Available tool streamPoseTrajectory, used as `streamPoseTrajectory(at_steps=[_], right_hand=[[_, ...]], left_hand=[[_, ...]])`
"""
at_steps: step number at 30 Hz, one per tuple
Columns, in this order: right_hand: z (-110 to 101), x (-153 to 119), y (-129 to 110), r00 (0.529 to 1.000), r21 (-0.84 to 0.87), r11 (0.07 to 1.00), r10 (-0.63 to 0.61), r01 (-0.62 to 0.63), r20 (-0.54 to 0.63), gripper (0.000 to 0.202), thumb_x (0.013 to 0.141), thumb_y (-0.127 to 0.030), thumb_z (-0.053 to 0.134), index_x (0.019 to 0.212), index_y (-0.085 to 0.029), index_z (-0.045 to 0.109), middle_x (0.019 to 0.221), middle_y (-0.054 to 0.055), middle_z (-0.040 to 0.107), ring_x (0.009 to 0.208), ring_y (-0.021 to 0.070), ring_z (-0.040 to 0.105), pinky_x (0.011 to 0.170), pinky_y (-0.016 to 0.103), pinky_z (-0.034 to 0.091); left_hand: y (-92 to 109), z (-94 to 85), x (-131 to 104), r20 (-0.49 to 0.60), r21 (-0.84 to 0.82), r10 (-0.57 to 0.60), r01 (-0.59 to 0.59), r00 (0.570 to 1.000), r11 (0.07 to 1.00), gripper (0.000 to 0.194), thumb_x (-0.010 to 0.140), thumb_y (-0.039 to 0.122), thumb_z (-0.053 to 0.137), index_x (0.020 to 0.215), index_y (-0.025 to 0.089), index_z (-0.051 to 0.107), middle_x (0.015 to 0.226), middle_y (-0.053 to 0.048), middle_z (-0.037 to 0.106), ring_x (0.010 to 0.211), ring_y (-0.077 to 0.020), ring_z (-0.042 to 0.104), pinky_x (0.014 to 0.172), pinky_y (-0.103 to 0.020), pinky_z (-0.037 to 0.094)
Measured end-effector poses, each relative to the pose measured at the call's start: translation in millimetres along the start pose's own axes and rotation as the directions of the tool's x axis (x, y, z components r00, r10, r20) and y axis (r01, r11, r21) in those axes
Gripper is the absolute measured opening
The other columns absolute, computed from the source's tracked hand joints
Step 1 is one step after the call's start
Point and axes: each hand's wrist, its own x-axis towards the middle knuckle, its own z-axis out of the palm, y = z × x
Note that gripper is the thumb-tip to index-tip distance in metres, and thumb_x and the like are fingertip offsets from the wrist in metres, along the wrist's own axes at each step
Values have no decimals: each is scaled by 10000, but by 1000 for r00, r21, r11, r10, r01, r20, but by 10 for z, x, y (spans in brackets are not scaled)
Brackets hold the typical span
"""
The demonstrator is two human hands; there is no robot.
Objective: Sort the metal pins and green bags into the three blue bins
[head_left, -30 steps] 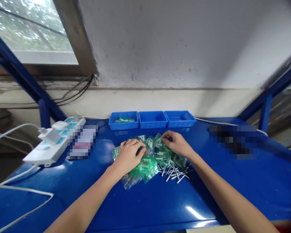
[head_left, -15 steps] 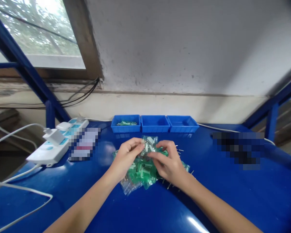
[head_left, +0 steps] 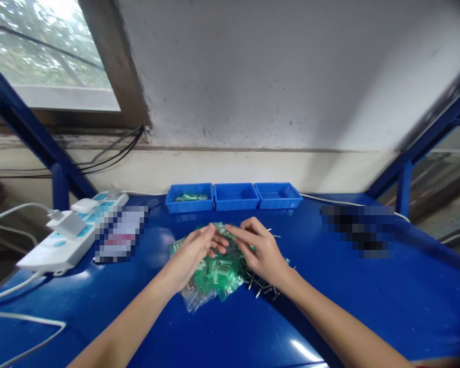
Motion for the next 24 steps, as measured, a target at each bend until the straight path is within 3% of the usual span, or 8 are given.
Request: streamPoseTrajectory(at_steps=[3, 5, 6, 9, 10, 14, 19, 24], right_hand=[[-8, -26, -2, 980, -44, 983, -170, 176, 107, 434, 842, -68, 404, 1179, -278, 578, 1098, 87, 481, 991, 178, 510, 764, 346, 499], [-43, -16, -3, 980, -26, 981, -188, 190, 62, 425, 822, -46, 402, 1128, -264, 602, 1147, 90, 466, 1050, 190, 499, 798, 359, 497], [-70, -5, 4, 985, -20, 985, -174, 174, 11, 397, 821, -51, 406, 1091, -252, 617, 1134, 90, 473, 1033, 189, 510, 797, 358, 497], [-159, 38, 75, 992, -54, 997, -66, 60, -111, 311, 844, -106, 415, 1024, -231, 637, 1018, 80, 518, 906, 177, 547, 759, 342, 492], [-180, 49, 115, 993, -86, 996, -17, 7, -115, 291, 856, -133, 418, 1025, -226, 635, 989, 77, 535, 888, 179, 548, 760, 339, 484], [-142, 43, 312, 974, -311, 927, 228, -211, 18, 282, 899, -290, 423, 1066, -180, 622, 909, 83, 607, 908, 211, 534, 818, 361, 432], [81, -5, 463, 901, -541, 795, 409, -274, 145, 400, 846, -511, 477, 995, -183, 652, 987, 122, 583, 979, 290, 472, 784, 431, 385], [72, 51, 406, 924, -439, 826, 382, -353, -25, 142, 835, -283, 527, 776, -208, 632, 865, 68, 574, 919, 244, 473, 743, 371, 370]], left_hand=[[48, -72, 57, -102, -26, -19, 16, 995, 1000, 253, 855, 383, 524, 943, 178, 644, 881, -67, 665, 758, -172, 610, 607, -271, 476], [181, -212, 130, -311, 122, 134, -100, 941, 987, 222, 812, 331, 587, 960, 179, 650, 871, -52, 673, 727, -163, 603, 588, -268, 470], [282, -315, 180, -447, 240, 267, -173, 854, 955, 232, 814, 329, 585, 985, 185, 647, 890, -44, 676, 725, -158, 600, 588, -270, 470], [618, -684, 379, -586, 695, 701, -193, 406, 693, 287, 876, 338, 506, 1099, 188, 607, 1060, -19, 644, 929, -173, 585, 763, -311, 481], [692, -791, 448, -501, 797, 780, -153, 374, 585, 295, 898, 318, 460, 1126, 184, 591, 1119, -12, 617, 1029, -187, 552, 828, -336, 468], [548, -888, 556, -157, 958, 582, -20, 798, 286, 294, 811, 276, 557, 1061, 144, 639, 1191, -97, 595, 1164, -300, 469, 988, -501, 347], [-79, -403, 264, -142, 882, 387, -61, 911, 467, 210, 846, 243, 491, 975, 227, 656, 1059, -52, 657, 1078, -255, 521, 905, -450, 429], [-116, -40, 76, -103, 756, 331, -143, 938, 639, 213, 878, 283, 456, 900, 227, 660, 936, -37, 677, 954, -234, 558, 835, -400, 446]])
